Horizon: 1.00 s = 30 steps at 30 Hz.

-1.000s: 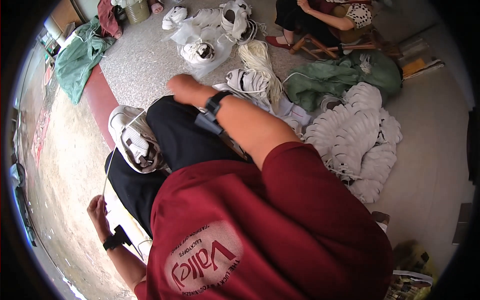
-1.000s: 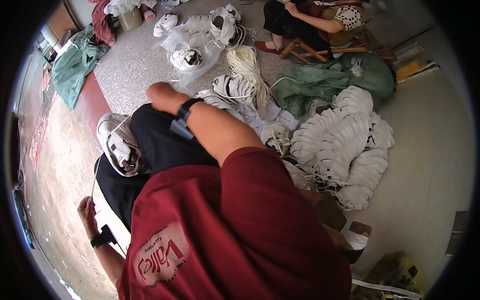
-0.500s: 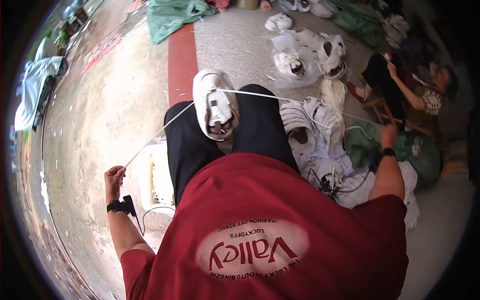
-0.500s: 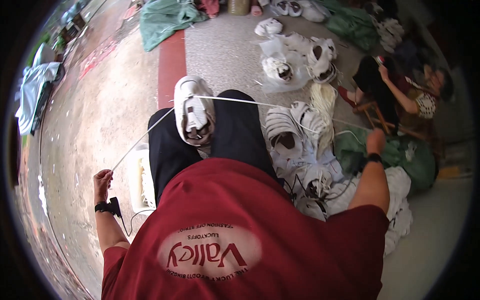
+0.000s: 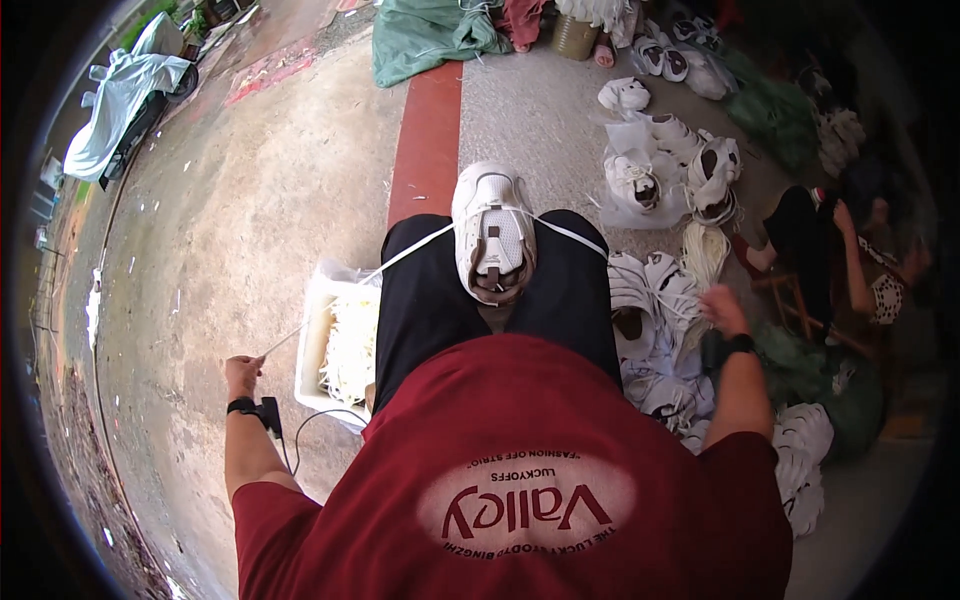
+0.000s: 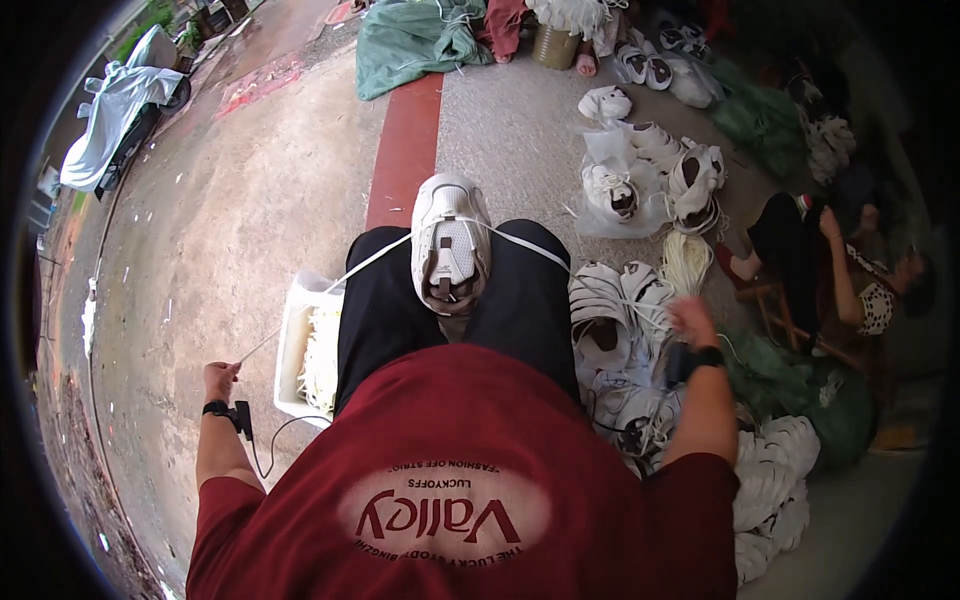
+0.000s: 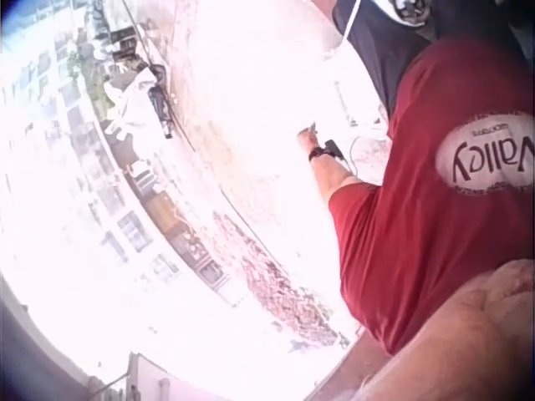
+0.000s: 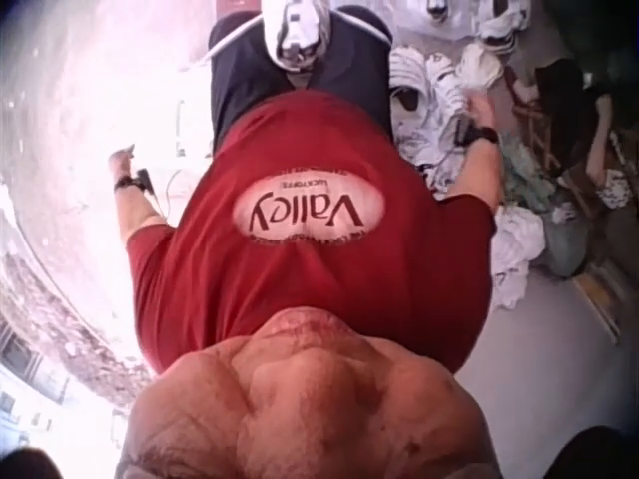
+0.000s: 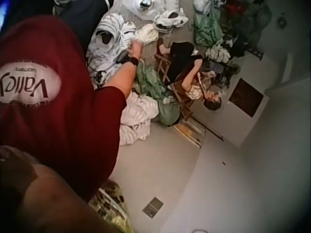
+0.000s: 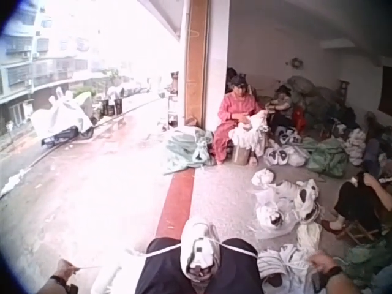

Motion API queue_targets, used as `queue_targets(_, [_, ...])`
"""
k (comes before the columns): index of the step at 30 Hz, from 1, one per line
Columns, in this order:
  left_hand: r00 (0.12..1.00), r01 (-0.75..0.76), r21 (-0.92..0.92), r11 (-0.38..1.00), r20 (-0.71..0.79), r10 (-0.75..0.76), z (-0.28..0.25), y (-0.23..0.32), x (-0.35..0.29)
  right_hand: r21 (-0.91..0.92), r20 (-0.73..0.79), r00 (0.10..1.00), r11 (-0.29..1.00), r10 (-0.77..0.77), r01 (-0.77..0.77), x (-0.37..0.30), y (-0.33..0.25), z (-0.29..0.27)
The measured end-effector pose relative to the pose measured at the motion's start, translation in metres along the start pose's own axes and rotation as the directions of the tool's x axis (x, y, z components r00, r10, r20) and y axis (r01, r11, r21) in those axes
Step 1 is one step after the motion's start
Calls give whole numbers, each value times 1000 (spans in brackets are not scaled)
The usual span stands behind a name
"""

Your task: The recorder is threading laces through the eyelets of a white sneaker.

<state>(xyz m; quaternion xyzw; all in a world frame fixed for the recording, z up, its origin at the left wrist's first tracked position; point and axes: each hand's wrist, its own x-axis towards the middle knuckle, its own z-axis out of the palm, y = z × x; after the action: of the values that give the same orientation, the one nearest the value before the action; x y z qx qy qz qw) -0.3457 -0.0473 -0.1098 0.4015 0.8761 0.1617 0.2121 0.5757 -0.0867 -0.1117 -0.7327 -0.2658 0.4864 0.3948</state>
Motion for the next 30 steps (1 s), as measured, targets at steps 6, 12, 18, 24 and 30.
queue_targets(6, [806, 214, -560, 801, 564, 180, 90, 149, -47, 32, 629, 722, 938, -288, 346, -10, -139, 225])
queue_targets(12, [349, 32, -690, 723, 686, 639, 115, 328, -123, -9, 352, 703, 749, -618, 663, 41, -148, 300])
queue_targets(18, [414, -12, -730, 684, 619, 668, 145, 389, -137, -242, 210, 768, 729, -605, 640, 30, -145, 313])
queue_targets(24, [479, -32, -759, 650, 559, 677, 161, 385, -129, -547, 376, 438, 186, -817, 816, 28, -150, 328])
queue_targets(30, [613, -38, -816, 576, 436, 659, 173, 396, -148, -340, 351, 759, 680, -548, 649, 50, -152, 320])
